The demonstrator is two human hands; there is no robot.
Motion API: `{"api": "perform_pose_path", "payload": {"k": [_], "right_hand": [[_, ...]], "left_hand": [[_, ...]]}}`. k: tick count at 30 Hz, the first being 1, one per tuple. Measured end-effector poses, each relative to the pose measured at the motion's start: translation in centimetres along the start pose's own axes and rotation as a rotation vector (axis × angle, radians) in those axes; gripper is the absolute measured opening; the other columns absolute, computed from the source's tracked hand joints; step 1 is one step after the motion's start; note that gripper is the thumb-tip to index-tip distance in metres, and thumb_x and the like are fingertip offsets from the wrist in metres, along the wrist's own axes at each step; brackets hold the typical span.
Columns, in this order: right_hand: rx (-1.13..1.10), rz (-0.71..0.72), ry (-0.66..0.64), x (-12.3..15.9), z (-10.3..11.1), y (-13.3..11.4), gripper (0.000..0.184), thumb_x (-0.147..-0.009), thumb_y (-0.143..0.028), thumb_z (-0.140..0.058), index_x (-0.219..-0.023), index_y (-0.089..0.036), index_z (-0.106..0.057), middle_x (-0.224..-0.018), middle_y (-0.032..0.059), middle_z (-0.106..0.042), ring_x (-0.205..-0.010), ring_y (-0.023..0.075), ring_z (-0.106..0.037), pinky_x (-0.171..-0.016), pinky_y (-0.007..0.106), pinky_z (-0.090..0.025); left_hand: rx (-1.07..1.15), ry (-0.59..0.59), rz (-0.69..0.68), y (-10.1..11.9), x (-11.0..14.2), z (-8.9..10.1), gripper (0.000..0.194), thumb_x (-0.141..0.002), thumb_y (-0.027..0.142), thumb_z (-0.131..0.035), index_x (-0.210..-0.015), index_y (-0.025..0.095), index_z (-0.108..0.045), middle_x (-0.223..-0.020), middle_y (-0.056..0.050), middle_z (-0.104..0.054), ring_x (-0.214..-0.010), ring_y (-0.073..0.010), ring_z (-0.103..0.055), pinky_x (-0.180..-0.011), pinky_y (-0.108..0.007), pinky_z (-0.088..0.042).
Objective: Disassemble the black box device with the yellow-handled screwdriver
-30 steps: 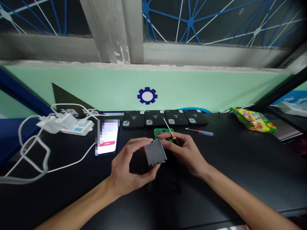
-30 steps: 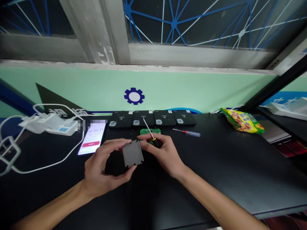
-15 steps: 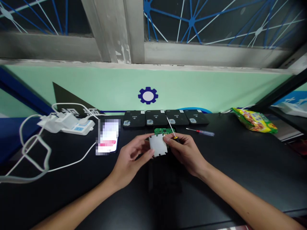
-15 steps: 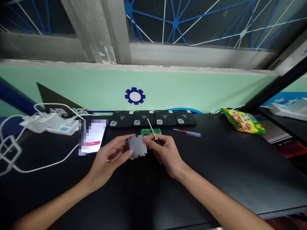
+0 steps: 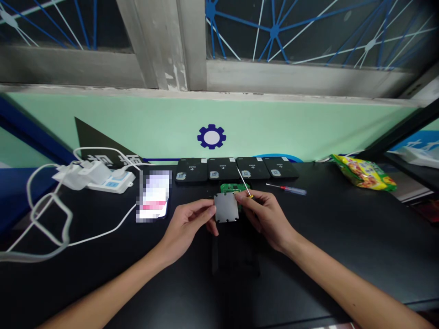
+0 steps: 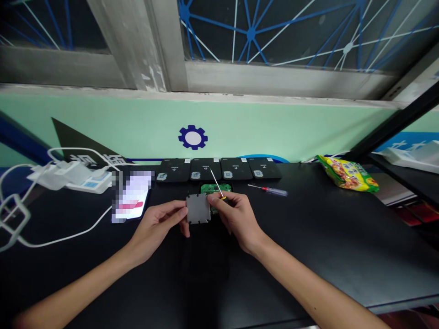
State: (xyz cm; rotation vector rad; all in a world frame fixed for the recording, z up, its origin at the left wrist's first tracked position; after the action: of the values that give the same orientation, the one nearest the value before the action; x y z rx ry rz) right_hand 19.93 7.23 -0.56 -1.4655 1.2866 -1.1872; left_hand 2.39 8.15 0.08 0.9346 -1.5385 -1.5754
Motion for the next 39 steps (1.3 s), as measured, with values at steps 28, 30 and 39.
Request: {"api": "perform_pose_path", "payload": {"k": [28, 30, 39], "right_hand": [[-0.016, 0.022, 0.034, 0.09, 0.43, 0.17, 0.031, -0.093, -0.046, -0.084, -0.081, -0.017, -0.077, -0.044, -0.0078, -0.042, -0.039, 0.0064, -0.024, -0.039, 0.027, -0.012], [-0.015, 0.016, 0.04, 0.15, 0.5, 0.26, 0.031, -0.093, -0.045, -0.084, -0.081, -0.017, -0.077, -0.043, -0.0078, -0.041, -0.038, 0.0063, -0.024, -0.04, 0.027, -0.012], [-0.008, 0.024, 0.034, 0.17, 0.3, 0.16, 0.031, -0.096, -0.044, -0.081, -0.081, -0.017, -0.076, -0.043, -0.0078, -0.041, -0.04, 0.0069, -0.024, -0.041, 0.028, -0.015]], "left_hand": [[-0.058, -0.051, -0.008, 0.32, 0.17, -0.72, 0.033, -0.111, 0.044, -0.061, -0.125, 0.019, -0.076, -0.092, -0.004, -0.078, -0.064, -0.0148, -0.071, -0.071, -0.029, -0.055], [-0.053, -0.05, -0.011, 0.29, 0.16, -0.71, 0.032, -0.111, 0.043, -0.061, -0.125, 0.019, -0.076, -0.092, -0.004, -0.078, -0.064, -0.0141, -0.07, -0.071, -0.029, -0.055], [-0.036, -0.051, -0.004, 0.12, 0.25, -0.64, 0.032, -0.111, 0.042, -0.062, -0.127, 0.019, -0.076, -0.093, -0.004, -0.078, -0.065, -0.0131, -0.07, -0.072, -0.028, -0.055]]}}
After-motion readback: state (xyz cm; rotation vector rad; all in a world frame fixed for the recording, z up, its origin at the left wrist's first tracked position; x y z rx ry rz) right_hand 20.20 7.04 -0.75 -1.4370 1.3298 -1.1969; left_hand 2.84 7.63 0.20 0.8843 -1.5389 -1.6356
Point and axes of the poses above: each hand's wrist, its own x-axis away from the middle knuckle, its own z-axis out of the back of the hand, y = z × x, the point moved 10 cm from there along -x, towards the middle knuckle
